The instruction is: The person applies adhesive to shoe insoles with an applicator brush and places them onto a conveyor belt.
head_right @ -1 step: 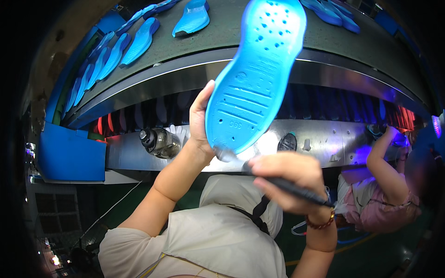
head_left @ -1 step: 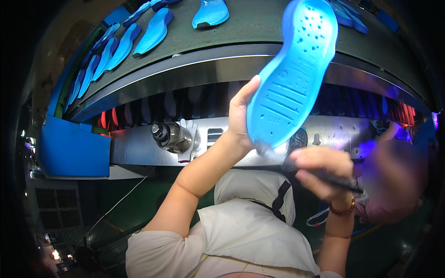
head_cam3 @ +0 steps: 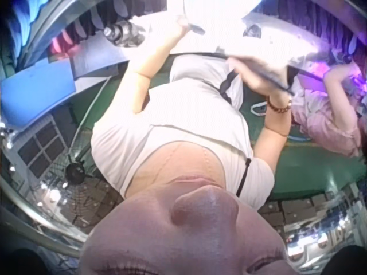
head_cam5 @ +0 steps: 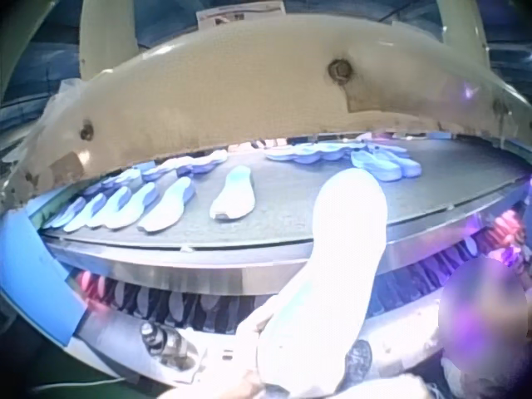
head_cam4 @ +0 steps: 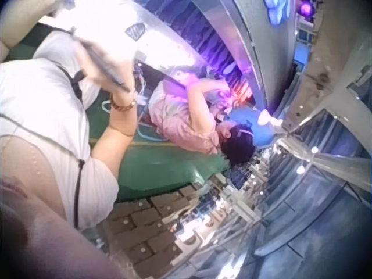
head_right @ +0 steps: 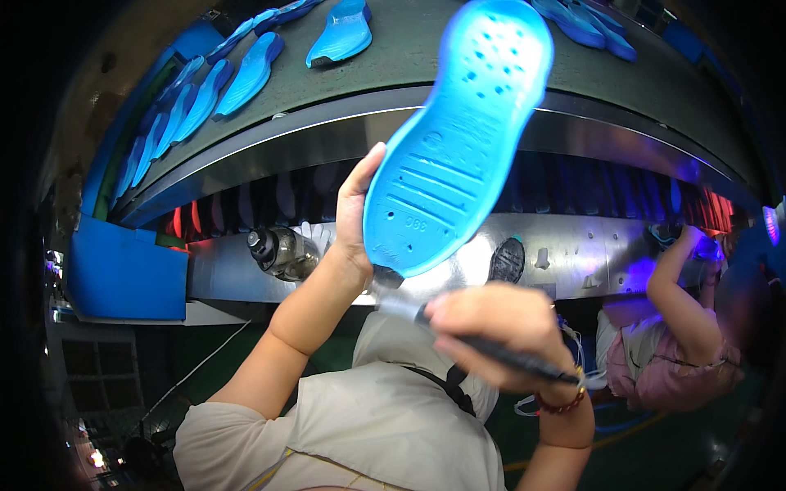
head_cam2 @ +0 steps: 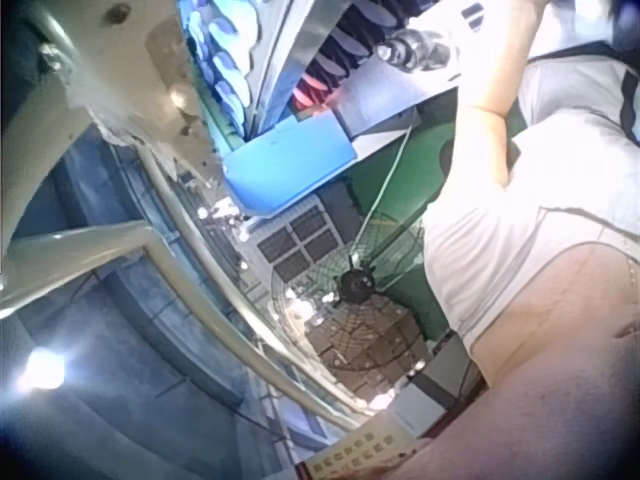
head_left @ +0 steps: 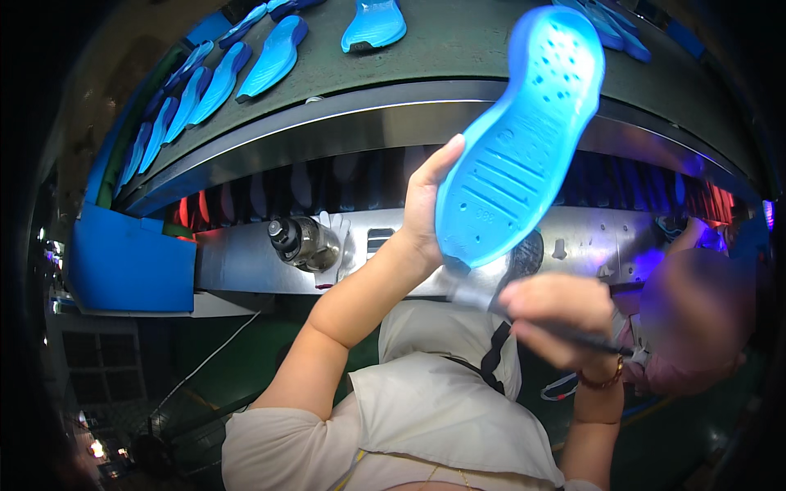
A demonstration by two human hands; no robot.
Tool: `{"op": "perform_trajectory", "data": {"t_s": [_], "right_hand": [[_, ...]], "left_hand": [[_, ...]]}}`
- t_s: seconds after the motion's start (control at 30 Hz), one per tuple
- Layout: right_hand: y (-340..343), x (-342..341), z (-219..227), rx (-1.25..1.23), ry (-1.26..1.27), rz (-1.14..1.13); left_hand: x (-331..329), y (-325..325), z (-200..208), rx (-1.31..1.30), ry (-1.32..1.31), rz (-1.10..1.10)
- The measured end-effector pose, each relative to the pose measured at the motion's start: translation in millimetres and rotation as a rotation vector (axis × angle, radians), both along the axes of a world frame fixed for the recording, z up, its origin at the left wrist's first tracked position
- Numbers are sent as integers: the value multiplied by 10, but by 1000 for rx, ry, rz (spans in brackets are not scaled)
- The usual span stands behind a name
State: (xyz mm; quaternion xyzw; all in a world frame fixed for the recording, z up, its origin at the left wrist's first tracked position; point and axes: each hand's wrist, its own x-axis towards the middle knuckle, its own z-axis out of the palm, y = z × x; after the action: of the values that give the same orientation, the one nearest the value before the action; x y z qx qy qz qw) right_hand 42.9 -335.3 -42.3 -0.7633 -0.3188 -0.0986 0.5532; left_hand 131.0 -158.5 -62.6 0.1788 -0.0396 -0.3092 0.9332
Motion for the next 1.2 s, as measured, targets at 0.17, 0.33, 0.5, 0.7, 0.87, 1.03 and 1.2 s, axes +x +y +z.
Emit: {"op": "perform_trajectory", "data": {"t_s": [0.17,0.33,0.5,0.7,0.87,1.03,1.2], "right_hand": [[-156,-24,6,33,-33,57],[-241,-21,101,-313,73,229],[-355,-4,-69,-245,179,169],[-580,121,13,-333,148,163],[-553,-47,-92,-162,429,137],[-639,59,-619,301,639,-165],[-491,127,-915,383,350,-882]], "left_hand": [[59,45,121,324,70,-306],[26,81,301,818,-28,-569],[-1,88,474,1015,-155,-693],[11,159,488,1124,-187,-690],[-33,270,-49,657,-25,-578],[-150,-27,-465,360,278,-482],[-41,-156,-493,446,169,-376]]}}
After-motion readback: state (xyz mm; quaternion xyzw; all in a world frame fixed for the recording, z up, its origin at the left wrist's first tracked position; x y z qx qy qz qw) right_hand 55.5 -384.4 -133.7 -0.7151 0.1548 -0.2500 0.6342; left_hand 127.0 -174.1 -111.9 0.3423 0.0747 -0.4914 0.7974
